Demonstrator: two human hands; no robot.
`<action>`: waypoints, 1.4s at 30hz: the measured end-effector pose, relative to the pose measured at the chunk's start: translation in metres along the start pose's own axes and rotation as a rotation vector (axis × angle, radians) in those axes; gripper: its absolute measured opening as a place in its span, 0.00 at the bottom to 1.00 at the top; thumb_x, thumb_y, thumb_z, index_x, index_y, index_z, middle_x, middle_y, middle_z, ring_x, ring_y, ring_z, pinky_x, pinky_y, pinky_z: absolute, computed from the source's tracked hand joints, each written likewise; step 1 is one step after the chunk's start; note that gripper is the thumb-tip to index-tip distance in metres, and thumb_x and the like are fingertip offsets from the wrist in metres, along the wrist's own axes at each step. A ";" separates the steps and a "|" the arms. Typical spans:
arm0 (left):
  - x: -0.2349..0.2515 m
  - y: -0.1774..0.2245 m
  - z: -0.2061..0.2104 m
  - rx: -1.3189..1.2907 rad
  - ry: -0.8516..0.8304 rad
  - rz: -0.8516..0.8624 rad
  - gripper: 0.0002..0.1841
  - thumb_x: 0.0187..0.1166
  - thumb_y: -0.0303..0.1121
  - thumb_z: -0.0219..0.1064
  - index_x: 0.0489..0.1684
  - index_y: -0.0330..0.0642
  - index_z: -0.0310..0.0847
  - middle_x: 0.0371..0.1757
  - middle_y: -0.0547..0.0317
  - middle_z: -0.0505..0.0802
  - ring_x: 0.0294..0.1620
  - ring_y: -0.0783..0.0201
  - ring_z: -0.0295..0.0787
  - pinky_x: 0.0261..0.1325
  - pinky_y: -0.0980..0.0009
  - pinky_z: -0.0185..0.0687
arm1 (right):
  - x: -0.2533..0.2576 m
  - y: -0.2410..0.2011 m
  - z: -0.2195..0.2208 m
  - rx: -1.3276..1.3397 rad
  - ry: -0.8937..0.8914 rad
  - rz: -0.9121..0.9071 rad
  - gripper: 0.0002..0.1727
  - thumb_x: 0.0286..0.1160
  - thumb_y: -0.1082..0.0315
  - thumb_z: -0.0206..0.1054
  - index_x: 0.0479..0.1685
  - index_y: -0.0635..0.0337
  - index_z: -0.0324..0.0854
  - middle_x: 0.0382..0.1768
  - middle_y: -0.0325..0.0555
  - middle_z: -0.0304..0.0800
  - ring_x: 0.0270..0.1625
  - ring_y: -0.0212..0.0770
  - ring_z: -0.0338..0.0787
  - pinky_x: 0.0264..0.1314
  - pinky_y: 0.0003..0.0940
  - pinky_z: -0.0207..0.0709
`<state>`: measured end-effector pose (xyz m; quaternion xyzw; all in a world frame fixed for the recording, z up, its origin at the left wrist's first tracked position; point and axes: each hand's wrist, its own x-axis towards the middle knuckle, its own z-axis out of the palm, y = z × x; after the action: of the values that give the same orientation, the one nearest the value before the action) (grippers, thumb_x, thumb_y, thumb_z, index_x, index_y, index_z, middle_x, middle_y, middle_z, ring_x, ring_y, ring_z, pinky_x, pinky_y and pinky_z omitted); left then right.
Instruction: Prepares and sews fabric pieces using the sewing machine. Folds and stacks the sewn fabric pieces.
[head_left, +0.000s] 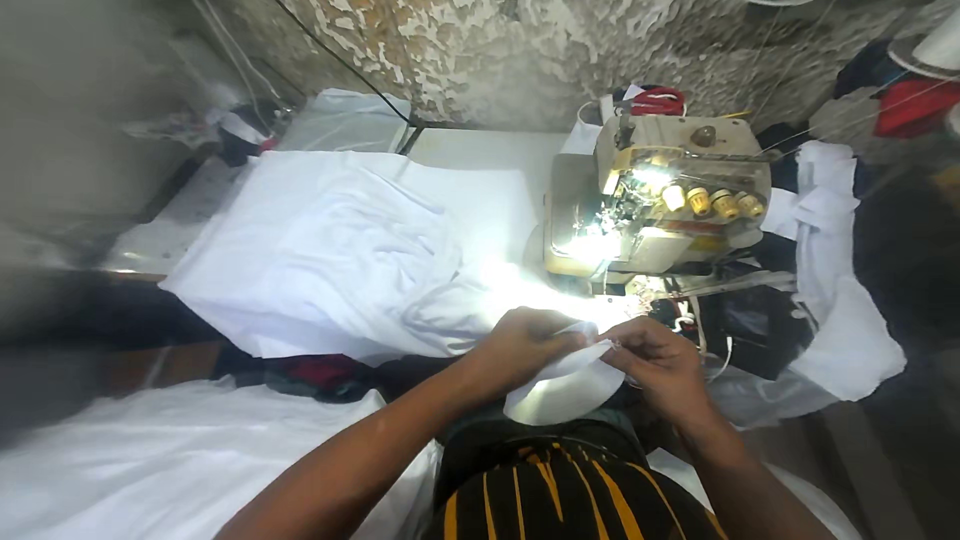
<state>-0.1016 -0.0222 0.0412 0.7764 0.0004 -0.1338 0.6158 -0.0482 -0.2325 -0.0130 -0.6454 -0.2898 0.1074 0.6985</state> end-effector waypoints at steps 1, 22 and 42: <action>-0.001 0.002 0.000 0.037 -0.006 0.023 0.07 0.84 0.31 0.67 0.44 0.39 0.92 0.30 0.68 0.91 0.30 0.84 0.83 0.37 0.85 0.79 | 0.001 -0.002 0.000 0.032 -0.002 0.024 0.08 0.72 0.73 0.72 0.40 0.46 0.90 0.37 0.20 0.94 0.38 0.15 0.89 0.46 0.14 0.84; -0.005 0.003 -0.003 0.225 -0.043 0.142 0.11 0.88 0.30 0.62 0.48 0.36 0.91 0.30 0.67 0.91 0.28 0.86 0.79 0.34 0.87 0.74 | 0.015 -0.014 -0.002 -0.038 -0.036 0.205 0.09 0.66 0.76 0.74 0.39 0.51 0.90 0.25 0.23 0.88 0.22 0.14 0.79 0.24 0.09 0.72; -0.001 -0.030 0.020 0.776 0.281 0.621 0.07 0.78 0.30 0.65 0.35 0.38 0.88 0.16 0.61 0.83 0.13 0.68 0.76 0.17 0.72 0.68 | -0.001 0.001 0.002 -0.214 0.007 0.010 0.03 0.73 0.71 0.72 0.37 0.56 0.91 0.31 0.26 0.85 0.32 0.15 0.81 0.37 0.09 0.78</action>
<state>-0.1116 -0.0340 0.0090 0.9217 -0.1971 0.1709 0.2871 -0.0500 -0.2314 -0.0139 -0.7182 -0.2939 0.0768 0.6261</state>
